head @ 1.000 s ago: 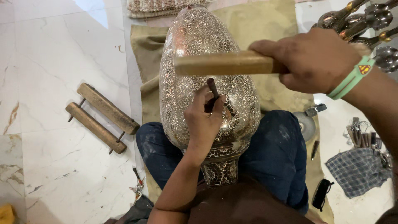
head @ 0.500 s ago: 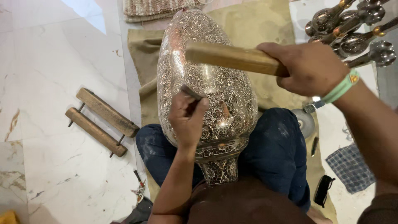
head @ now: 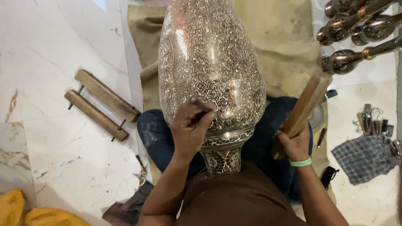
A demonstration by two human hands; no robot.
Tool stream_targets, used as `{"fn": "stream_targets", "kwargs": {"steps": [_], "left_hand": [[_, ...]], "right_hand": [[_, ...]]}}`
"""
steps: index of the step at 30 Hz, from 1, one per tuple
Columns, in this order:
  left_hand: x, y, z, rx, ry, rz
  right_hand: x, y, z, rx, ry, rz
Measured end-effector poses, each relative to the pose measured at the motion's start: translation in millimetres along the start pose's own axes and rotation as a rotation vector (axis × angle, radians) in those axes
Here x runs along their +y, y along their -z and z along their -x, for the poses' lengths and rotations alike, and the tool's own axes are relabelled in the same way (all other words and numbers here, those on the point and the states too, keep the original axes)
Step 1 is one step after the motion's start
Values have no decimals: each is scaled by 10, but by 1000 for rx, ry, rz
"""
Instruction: The person sits cross-legged on the floor holding a large engraved brass vessel on their lap. They hold a small punch against the vessel's surface with one hand and repeatedly strike it with a wooden mallet held in the other hand, repositioning the punch across the pattern to work the decoration.
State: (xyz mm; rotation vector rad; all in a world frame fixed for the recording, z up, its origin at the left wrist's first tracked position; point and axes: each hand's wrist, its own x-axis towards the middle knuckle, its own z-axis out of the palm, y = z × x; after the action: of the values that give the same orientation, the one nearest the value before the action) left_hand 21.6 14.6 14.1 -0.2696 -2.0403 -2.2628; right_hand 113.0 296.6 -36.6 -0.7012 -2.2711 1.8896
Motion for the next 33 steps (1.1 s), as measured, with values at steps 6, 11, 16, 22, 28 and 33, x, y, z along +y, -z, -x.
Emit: {"fn": "stream_targets", "kwargs": {"steps": [6,11,16,22,28,33], "left_hand": [[5,-146,-225,-80,-185,-392],[68,-137,-289,-118,-187,-388],[95,-124,-296,-145,-197,-419],[73,-141,-250,-125,-176,-405],[65,-162,-207,-82,-156,-407],[28,-184,-232,-104,-179,-408]], "right_hand": [[-476,184,-234,-124,336,55],[-1259,225,-536,-138,721,577],[-1837,215,-787,-414,601,699],[-2164,228,-942,-601,635,983],[-2206,215,-914,-617,557,1446],[-2277,205,-911,-679,583,1558]]}}
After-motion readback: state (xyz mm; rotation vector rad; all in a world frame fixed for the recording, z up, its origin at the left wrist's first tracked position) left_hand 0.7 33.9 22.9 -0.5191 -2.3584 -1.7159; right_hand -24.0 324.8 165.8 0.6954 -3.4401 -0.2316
